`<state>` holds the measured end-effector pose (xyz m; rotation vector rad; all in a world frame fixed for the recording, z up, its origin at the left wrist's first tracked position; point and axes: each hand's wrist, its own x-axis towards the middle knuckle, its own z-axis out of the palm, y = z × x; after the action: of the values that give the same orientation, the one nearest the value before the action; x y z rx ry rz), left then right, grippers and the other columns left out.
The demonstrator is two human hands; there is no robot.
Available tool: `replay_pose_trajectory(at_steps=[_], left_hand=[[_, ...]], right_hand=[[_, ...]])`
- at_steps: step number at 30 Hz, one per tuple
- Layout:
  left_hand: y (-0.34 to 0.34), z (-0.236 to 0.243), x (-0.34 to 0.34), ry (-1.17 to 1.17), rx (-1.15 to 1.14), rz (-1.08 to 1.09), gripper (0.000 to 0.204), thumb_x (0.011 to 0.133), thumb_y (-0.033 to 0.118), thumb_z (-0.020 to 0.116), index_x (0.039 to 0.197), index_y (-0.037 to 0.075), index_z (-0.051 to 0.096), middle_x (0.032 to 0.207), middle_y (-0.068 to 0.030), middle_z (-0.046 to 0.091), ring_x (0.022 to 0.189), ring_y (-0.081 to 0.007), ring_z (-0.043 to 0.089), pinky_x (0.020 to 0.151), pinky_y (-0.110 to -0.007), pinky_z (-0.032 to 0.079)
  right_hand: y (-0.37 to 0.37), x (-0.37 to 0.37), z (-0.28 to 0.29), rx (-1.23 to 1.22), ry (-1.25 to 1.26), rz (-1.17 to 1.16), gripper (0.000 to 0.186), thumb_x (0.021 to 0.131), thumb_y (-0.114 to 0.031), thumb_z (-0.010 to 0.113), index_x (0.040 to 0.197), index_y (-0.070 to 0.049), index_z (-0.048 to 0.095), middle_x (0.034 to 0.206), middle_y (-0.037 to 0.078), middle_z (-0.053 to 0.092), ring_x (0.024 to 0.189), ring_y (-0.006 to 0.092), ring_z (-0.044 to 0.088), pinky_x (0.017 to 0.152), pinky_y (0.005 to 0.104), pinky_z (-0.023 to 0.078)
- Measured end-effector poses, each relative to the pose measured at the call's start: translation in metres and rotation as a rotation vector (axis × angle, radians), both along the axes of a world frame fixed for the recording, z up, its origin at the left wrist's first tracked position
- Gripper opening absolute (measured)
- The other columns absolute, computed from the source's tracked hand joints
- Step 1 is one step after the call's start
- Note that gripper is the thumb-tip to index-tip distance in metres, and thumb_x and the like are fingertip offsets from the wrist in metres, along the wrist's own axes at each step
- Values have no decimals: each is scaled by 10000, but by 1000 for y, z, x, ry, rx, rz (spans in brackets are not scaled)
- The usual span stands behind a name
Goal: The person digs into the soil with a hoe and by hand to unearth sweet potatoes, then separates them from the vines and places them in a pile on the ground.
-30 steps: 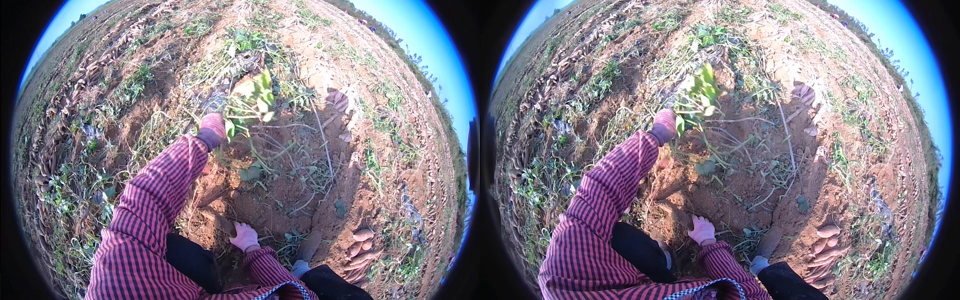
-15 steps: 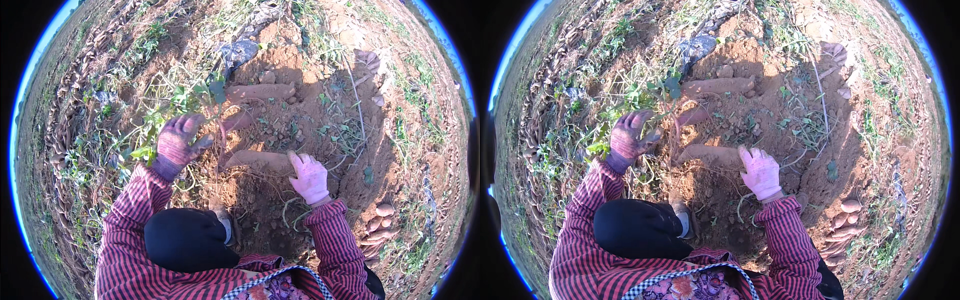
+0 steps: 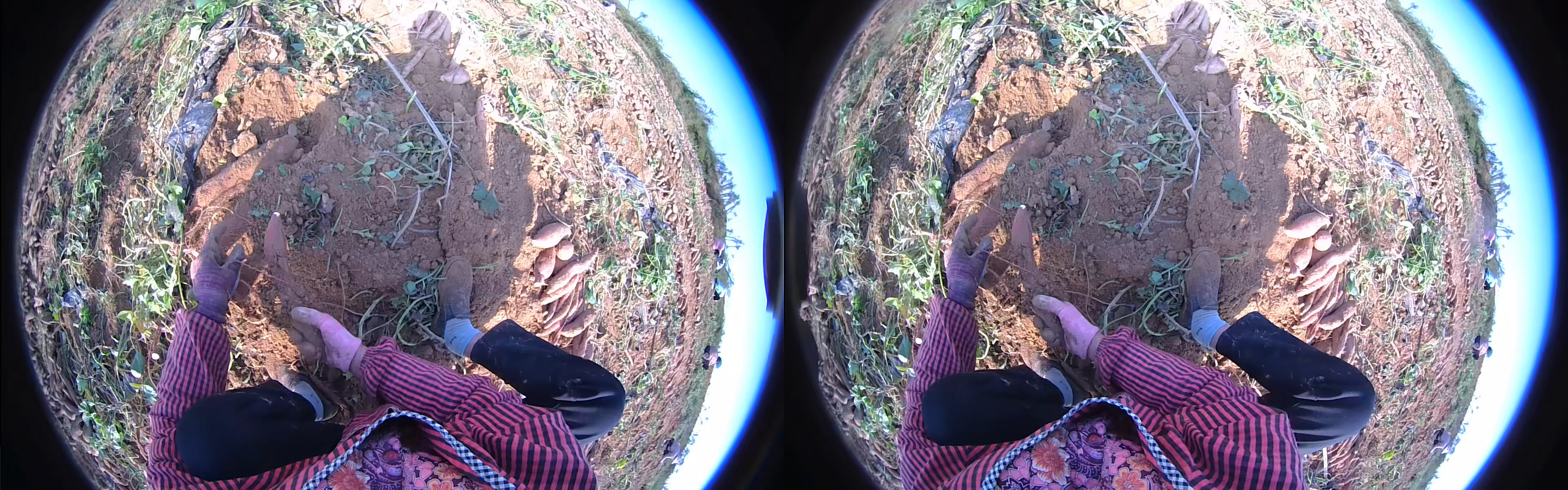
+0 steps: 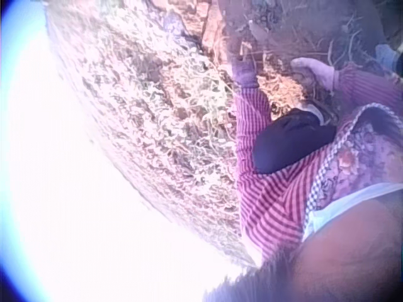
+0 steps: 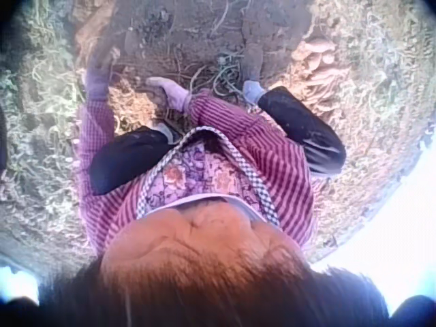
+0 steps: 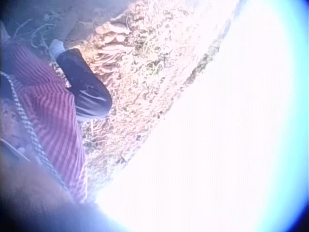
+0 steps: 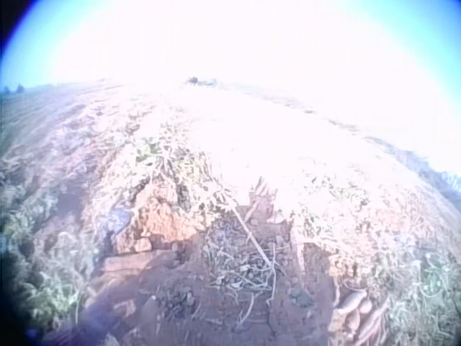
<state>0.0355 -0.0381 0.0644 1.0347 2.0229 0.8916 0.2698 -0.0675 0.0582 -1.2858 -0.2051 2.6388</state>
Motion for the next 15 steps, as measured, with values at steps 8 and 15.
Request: replay_pose_trajectory(at_steps=[8, 15], left_hand=[[-4, 4, -25, -395, 176, -32, 749, 811, 109, 753, 1430, 26, 340, 1328, -152, 518, 1207, -218, 515, 983, -317, 452], [9, -63, -48, 908, -592, -387, 902, 781, 334, 700, 1470, 14, 215, 1332, -249, 479, 1231, -356, 497, 984, -434, 433]], right_hand=[[130, 152, -5, 598, -100, -774, 345, 877, -372, 658, 1064, -105, 546, 782, -5, 550, 552, 89, 501, 412, 227, 360], [183, 187, -5, 640, 25, -1262, 456, 953, -332, 565, 1248, 12, 515, 1218, 165, 600, 1056, 256, 621, 781, 309, 604]])
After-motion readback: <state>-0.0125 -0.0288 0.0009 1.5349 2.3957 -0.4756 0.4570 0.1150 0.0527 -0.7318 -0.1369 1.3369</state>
